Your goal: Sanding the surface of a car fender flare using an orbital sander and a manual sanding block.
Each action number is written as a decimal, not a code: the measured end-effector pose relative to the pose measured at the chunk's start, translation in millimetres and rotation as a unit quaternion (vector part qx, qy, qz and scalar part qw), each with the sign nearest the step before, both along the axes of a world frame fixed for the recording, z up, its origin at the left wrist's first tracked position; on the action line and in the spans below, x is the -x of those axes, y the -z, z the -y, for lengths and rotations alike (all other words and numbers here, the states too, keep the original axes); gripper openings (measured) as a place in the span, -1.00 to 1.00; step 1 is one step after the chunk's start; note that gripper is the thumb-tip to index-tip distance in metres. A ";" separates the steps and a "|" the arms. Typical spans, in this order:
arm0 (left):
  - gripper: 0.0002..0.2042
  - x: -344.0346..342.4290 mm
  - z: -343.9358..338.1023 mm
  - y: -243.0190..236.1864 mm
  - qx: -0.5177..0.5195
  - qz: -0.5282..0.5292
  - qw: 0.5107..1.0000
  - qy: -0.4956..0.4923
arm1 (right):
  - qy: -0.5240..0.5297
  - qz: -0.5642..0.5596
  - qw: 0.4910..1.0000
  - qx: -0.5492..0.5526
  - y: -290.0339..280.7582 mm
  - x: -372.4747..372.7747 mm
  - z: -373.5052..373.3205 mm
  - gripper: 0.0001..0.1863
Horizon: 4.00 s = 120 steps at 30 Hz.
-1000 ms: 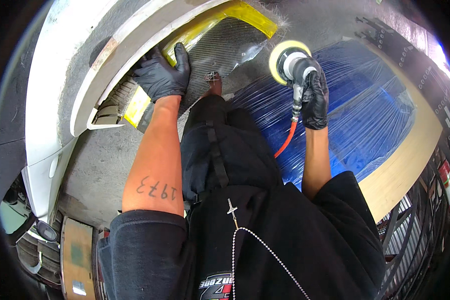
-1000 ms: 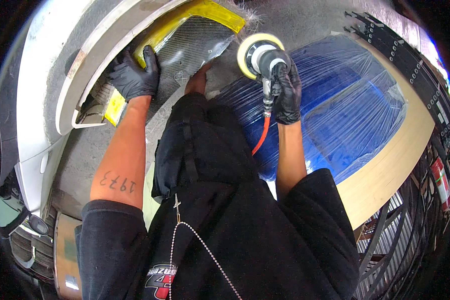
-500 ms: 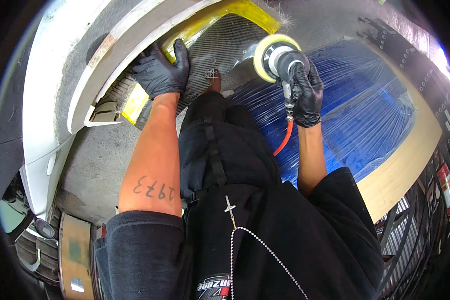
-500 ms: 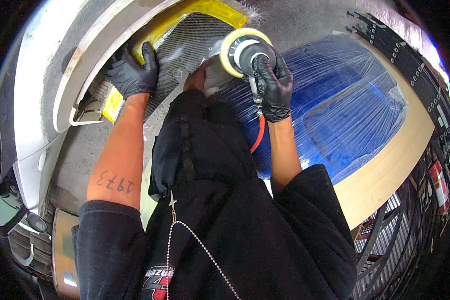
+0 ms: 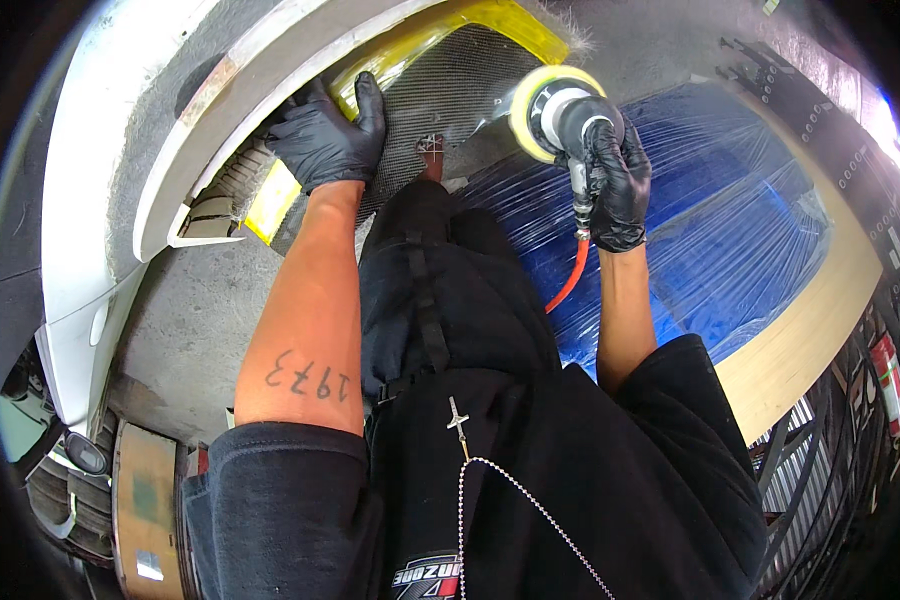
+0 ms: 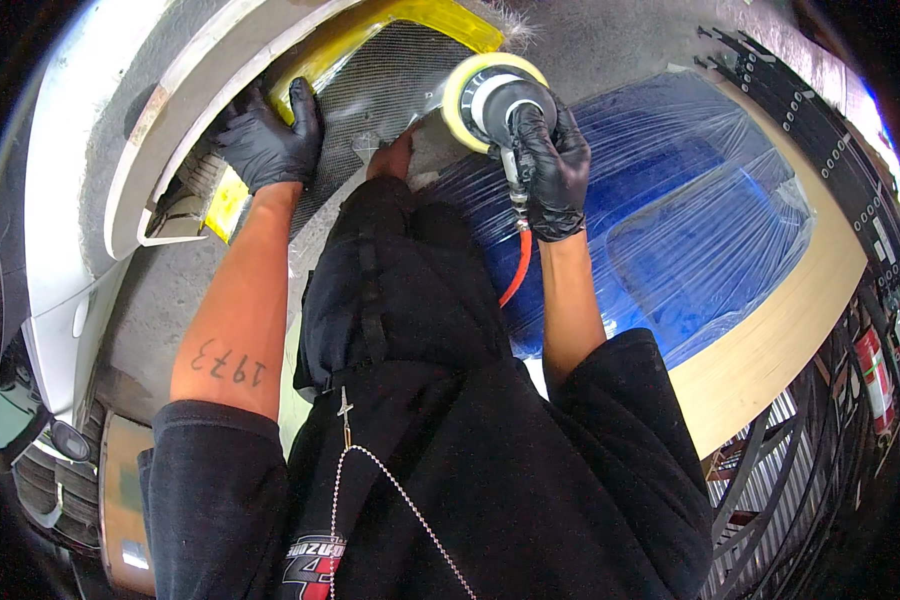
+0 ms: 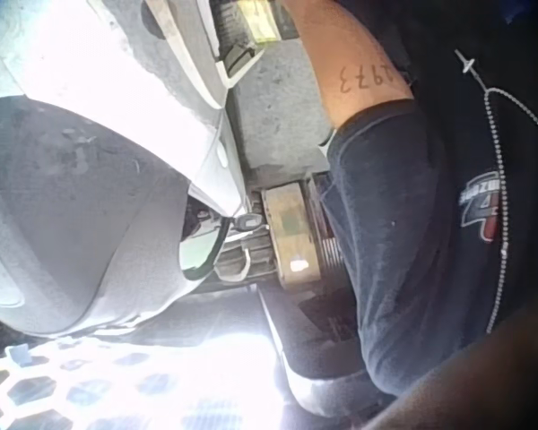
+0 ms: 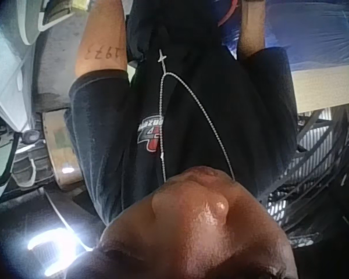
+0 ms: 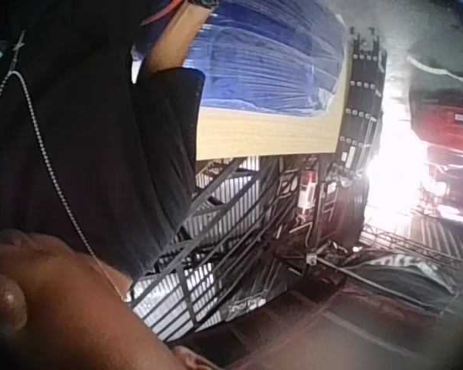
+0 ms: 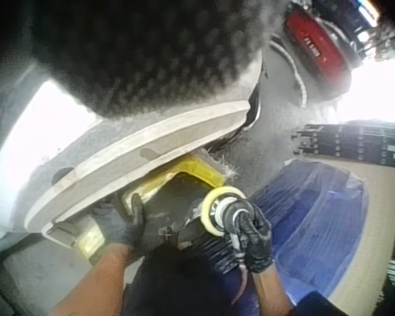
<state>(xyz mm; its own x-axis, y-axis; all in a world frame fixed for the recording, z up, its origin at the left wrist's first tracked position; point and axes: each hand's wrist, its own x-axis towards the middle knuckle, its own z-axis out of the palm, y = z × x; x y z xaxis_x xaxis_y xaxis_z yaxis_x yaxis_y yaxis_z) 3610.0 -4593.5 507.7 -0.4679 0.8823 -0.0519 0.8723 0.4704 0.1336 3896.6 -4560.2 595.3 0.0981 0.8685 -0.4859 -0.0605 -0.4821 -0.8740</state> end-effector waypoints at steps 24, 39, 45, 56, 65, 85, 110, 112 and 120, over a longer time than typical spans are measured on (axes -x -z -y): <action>-0.31 -0.9 -1.0 0.1 -0.014 -0.014 1.000 0.003 | 0.004 -0.019 1.000 0.007 2.3 3.7 0.7 -0.67; -0.32 0.1 0.2 1.9 0.001 -0.016 1.000 -0.006 | 0.018 -0.030 0.999 0.008 -0.1 9.1 3.0 -0.63; -0.33 -1.1 0.8 4.4 -0.035 -0.030 0.999 0.000 | 0.033 -0.027 0.999 0.001 1.3 9.5 4.6 -0.64; -0.33 1.3 0.5 2.9 -0.006 0.008 1.000 -0.018 | 0.066 -0.031 0.997 0.002 -3.6 -10.4 11.1 -0.62; -0.34 1.4 -0.7 1.7 0.007 0.000 1.000 -0.008 | 0.048 -0.038 0.998 0.010 -8.3 12.0 11.9 -0.61; -0.27 2.6 -0.1 3.5 0.000 -0.049 0.999 0.010 | 0.040 -0.034 0.998 0.031 -12.4 7.6 15.5 -0.61; -0.26 4.4 3.0 10.8 -0.015 -0.024 1.000 0.005 | 0.035 -0.010 0.999 0.034 -15.2 4.3 19.3 -0.59; -0.26 3.8 2.6 9.1 0.000 -0.039 0.999 0.000 | 0.033 -0.014 0.999 0.029 -17.1 8.5 18.7 -0.59; -0.25 4.6 2.0 9.3 -0.007 -0.028 1.000 0.006 | 0.035 -0.016 0.999 0.021 -7.7 5.1 21.5 -0.58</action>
<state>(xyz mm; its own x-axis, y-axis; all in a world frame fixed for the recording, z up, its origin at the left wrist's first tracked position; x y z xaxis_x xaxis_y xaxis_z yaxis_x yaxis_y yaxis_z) 3605.4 -4595.5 498.3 -0.4595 0.8881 -0.0136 0.8839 0.4587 0.0914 3891.5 -4581.7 603.0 0.1412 0.8384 -0.5264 -0.1229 -0.5128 -0.8497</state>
